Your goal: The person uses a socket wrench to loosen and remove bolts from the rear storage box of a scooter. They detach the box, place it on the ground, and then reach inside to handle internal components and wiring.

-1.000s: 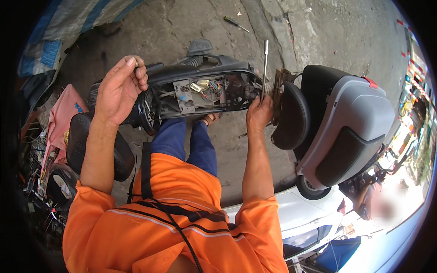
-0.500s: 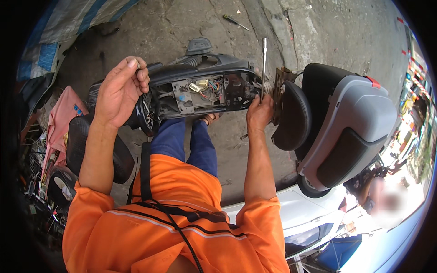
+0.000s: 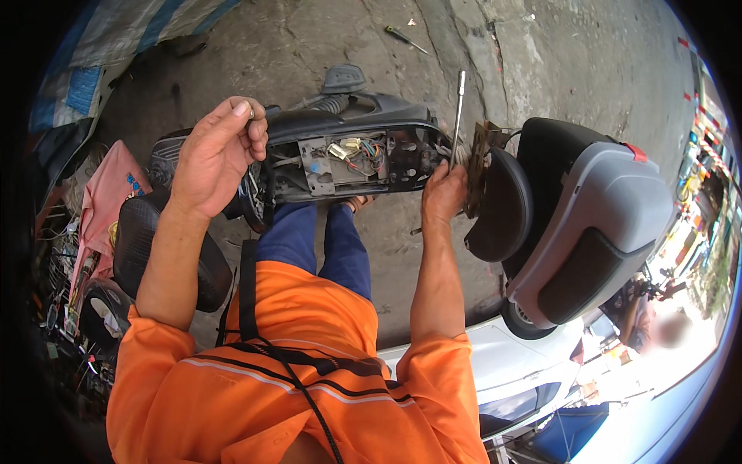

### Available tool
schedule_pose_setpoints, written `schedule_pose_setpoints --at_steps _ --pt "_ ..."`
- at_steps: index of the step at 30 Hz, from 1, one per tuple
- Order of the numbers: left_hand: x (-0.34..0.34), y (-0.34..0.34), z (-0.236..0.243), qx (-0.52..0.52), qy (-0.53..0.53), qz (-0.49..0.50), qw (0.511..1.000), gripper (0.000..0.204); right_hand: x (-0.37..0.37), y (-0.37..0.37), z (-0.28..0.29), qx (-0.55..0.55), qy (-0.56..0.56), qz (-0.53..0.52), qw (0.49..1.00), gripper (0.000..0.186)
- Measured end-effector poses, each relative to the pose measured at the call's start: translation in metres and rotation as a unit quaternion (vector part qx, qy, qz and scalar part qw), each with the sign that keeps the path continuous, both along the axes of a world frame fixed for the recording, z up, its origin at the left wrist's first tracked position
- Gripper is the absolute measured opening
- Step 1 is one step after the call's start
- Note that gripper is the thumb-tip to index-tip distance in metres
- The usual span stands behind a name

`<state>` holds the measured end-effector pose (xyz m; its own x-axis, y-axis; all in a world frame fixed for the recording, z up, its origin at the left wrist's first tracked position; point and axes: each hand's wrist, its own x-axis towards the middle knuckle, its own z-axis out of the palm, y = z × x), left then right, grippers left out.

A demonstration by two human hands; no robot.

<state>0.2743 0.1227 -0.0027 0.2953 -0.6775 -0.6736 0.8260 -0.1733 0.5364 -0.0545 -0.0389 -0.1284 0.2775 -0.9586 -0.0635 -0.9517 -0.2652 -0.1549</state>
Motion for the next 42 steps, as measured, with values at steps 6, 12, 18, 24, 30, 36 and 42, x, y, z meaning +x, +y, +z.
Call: schedule_pose_setpoints --at_steps 6,12,18,24,30,36,42 --pt "0.001 -0.004 0.000 -0.003 0.000 0.002 1.000 0.021 0.007 -0.003 0.010 0.059 0.031 -0.059 0.996 0.034" --pt "0.007 0.000 -0.002 -0.010 -0.037 -0.013 0.999 0.020 0.035 0.041 0.115 0.240 -0.076 -0.036 0.967 0.037" --pt "0.002 -0.001 -0.003 -0.012 -0.055 -0.046 0.997 0.015 0.047 0.029 0.277 0.574 -0.223 -0.110 0.780 0.056" --pt "-0.003 -0.008 -0.010 0.018 -0.118 -0.054 0.991 0.013 -0.025 0.012 0.356 0.600 -0.400 -0.122 0.682 0.052" --pt "-0.030 -0.005 0.007 0.041 -0.223 -0.085 0.970 0.013 -0.023 -0.032 0.412 0.488 -0.182 0.013 0.854 0.025" --pt "-0.202 0.016 0.044 -0.043 -0.021 0.054 0.997 0.013 -0.036 -0.087 0.411 0.348 -0.124 0.298 0.880 0.023" --pt "-0.375 0.024 -0.006 0.013 0.192 0.167 0.967 0.010 -0.026 -0.107 0.380 0.281 -0.106 0.414 0.859 0.025"
